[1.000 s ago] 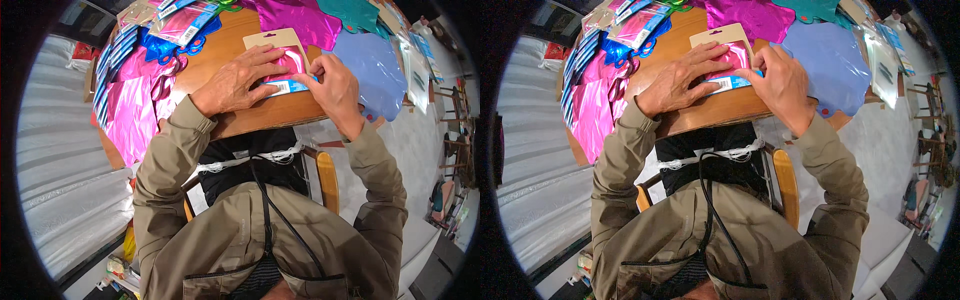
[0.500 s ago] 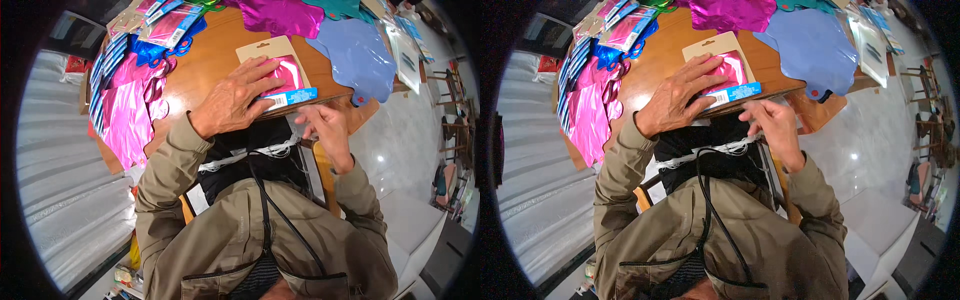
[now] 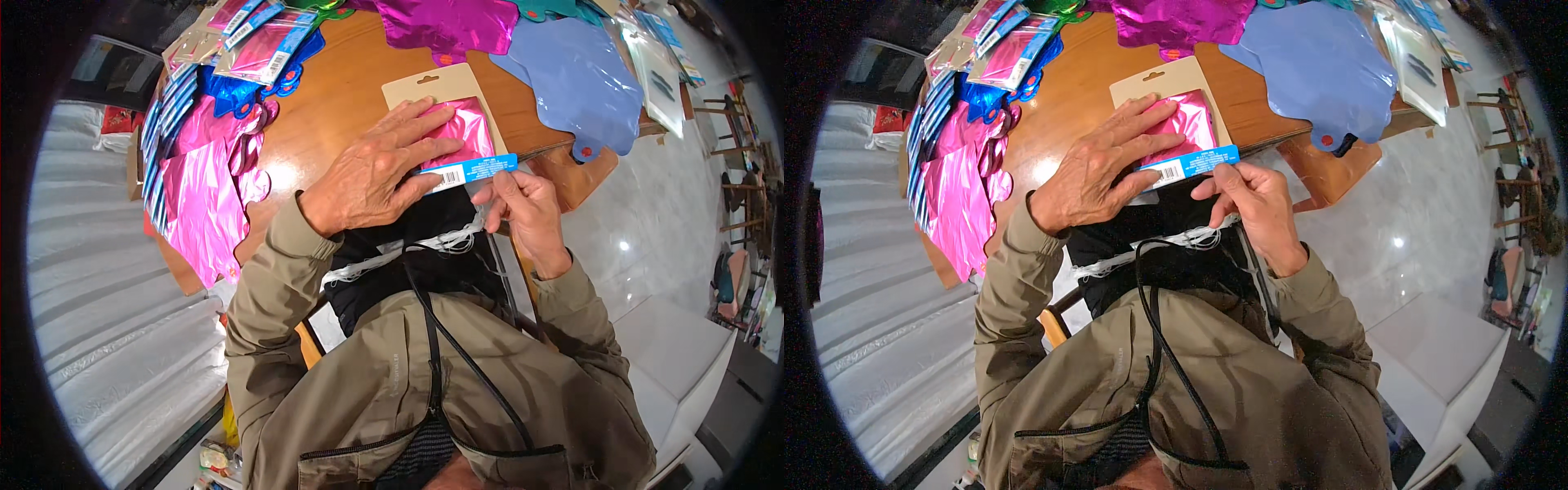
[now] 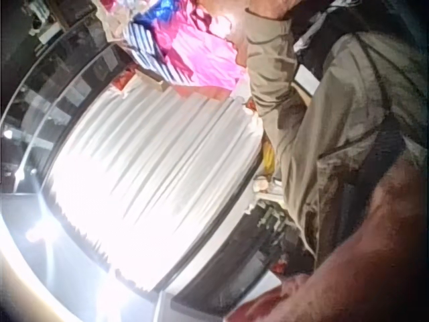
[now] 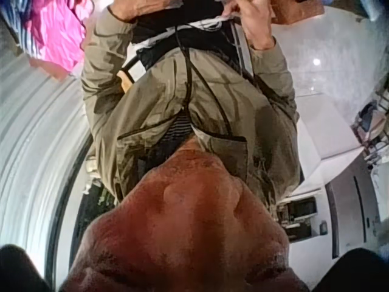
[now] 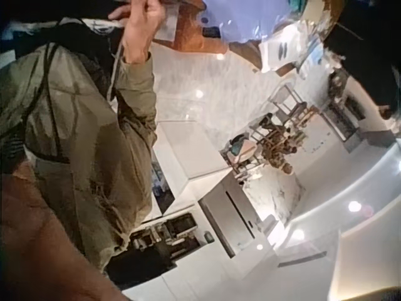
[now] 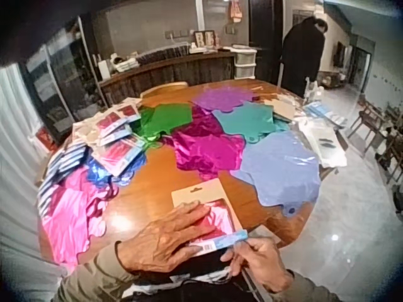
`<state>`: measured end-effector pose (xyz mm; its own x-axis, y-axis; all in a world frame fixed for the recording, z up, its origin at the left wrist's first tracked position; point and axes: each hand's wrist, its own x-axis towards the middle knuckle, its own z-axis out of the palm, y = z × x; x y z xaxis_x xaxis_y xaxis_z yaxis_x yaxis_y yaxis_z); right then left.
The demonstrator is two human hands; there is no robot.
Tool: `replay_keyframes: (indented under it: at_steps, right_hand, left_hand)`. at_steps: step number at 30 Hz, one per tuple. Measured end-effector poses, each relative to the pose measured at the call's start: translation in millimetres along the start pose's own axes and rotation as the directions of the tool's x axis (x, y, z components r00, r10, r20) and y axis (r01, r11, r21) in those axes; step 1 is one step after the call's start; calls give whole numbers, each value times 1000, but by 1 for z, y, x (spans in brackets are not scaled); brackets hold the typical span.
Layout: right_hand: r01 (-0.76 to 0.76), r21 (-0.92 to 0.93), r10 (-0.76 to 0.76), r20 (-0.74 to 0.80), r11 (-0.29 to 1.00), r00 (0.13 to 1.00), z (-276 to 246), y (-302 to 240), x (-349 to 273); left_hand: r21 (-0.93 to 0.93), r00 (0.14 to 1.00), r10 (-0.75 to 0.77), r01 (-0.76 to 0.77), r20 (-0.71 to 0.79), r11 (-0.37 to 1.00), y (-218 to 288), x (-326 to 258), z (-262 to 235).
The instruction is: Folding star-shaped foil balloons and placing them into individual retail packages with cardboard headers.
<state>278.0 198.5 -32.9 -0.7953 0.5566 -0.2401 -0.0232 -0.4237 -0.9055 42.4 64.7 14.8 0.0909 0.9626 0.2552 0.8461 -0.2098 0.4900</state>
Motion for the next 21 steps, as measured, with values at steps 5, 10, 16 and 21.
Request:
replay_keyframes:
  at_steps: [5,10,16,21]
  right_hand:
    - [-11,-26,10,-57,1000,998,3,-1,3]
    - [-101,-33,95,-145,994,985,11,-9,4]
    - [-134,-32,125,-188,990,974,14,-11,4]
    - [-96,-31,86,-228,995,970,15,-6,7]
  left_hand:
    - [-6,1000,16,-16,-7,1000,-2,0,1]
    - [-16,999,19,-20,-32,1000,-3,0,4]
    - [29,999,22,-20,-50,999,-1,-2,8]
    - [50,998,32,-30,-47,998,0,0,8]
